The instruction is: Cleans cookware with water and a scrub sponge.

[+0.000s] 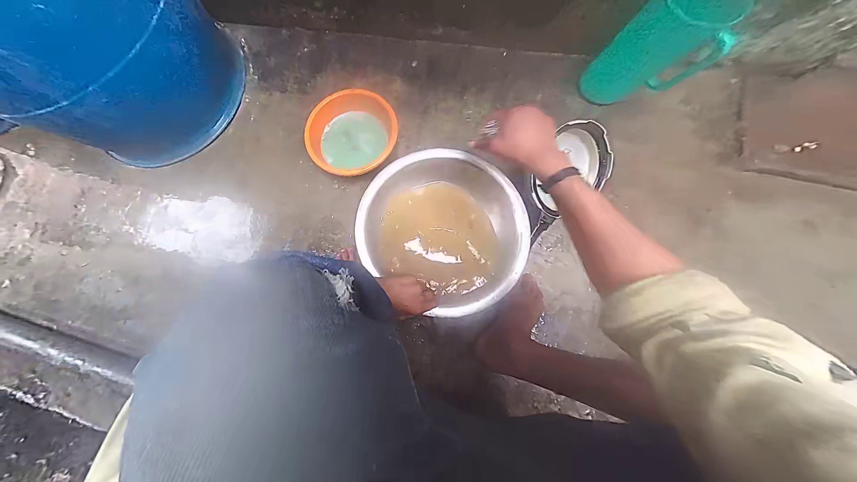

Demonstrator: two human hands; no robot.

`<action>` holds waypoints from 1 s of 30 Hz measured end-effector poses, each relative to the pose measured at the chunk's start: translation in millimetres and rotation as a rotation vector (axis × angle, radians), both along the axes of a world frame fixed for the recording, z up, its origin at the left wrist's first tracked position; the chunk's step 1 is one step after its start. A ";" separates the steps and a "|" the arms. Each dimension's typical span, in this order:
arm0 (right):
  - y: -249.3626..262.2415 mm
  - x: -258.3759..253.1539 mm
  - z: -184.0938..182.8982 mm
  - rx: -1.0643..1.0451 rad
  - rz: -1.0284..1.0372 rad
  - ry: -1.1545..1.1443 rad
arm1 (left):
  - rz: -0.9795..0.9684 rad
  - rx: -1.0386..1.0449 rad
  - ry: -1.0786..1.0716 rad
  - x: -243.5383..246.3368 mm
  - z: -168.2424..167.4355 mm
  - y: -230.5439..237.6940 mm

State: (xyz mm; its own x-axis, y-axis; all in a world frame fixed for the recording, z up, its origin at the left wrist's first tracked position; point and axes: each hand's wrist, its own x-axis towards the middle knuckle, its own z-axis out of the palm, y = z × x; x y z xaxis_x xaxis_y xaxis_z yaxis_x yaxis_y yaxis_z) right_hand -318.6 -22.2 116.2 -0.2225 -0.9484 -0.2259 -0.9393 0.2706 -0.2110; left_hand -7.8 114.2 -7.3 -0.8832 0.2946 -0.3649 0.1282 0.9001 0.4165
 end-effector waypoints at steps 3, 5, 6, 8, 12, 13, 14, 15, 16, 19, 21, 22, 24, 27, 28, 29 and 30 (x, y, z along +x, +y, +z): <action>-34.2 77.8 -33.1 -0.053 0.272 -0.074 | 0.055 0.005 0.126 4.9 -10.1 -4.1; -51.5 123.7 -52.6 -0.062 0.361 -0.095 | 0.060 0.034 0.141 10.0 -15.9 -8.9; -58.3 141.7 -63.3 -0.061 0.402 -0.093 | 0.054 0.049 0.153 13.1 -19.4 -9.3; -71.2 166.3 -84.9 -0.048 0.498 -0.069 | 0.058 0.066 0.220 19.1 -28.9 -7.6; -89.8 192.7 -100.8 -0.012 0.740 0.077 | 0.057 0.050 0.117 18.8 -14.3 -12.4; -93.4 195.8 -102.9 0.005 0.767 0.088 | 0.056 0.045 0.095 19.2 -12.1 -13.7; -96.0 197.5 -104.3 0.028 0.784 0.073 | 0.065 0.039 0.081 20.3 -11.4 -13.7; -98.8 197.8 -105.6 0.050 0.791 0.039 | 0.085 0.041 0.085 21.8 -12.4 -14.3; -100.1 197.2 -107.2 0.062 0.799 0.003 | 0.107 0.041 0.085 24.1 -13.5 -14.6; -94.7 193.4 -106.6 -0.001 0.853 -0.075 | 0.137 0.035 0.054 27.4 -14.0 -17.8; -87.9 192.8 -110.7 -0.056 0.892 -0.033 | 0.131 0.032 0.079 26.4 -18.7 -15.1; -85.4 194.0 -112.7 -0.064 0.883 -0.011 | 0.118 0.032 0.061 25.6 -18.2 -13.6; -88.7 199.6 -111.1 -0.035 0.824 0.031 | 0.110 0.018 0.054 24.4 -17.6 -14.6; -99.0 208.0 -111.4 0.023 0.740 0.080 | 0.105 0.022 0.026 24.3 -15.2 -17.0; -102.6 208.7 -113.3 0.022 0.738 0.087 | 0.105 0.035 0.027 24.4 -15.3 -18.0; -106.4 208.7 -113.4 0.017 0.735 0.083 | 0.105 0.043 0.025 24.1 -14.5 -19.6; -109.4 208.1 -113.4 0.016 0.729 0.066 | 0.103 0.046 0.024 24.0 -13.6 -19.2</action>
State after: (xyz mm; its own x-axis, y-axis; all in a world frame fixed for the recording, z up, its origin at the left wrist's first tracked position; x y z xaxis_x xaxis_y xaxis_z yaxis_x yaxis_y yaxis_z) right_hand -110.6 -131.5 2.8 0.4504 -0.8575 -0.2486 -0.8926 -0.4256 -0.1488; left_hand 16.2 94.9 -20.9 -0.9178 0.2183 -0.3316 0.0468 0.8889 0.4557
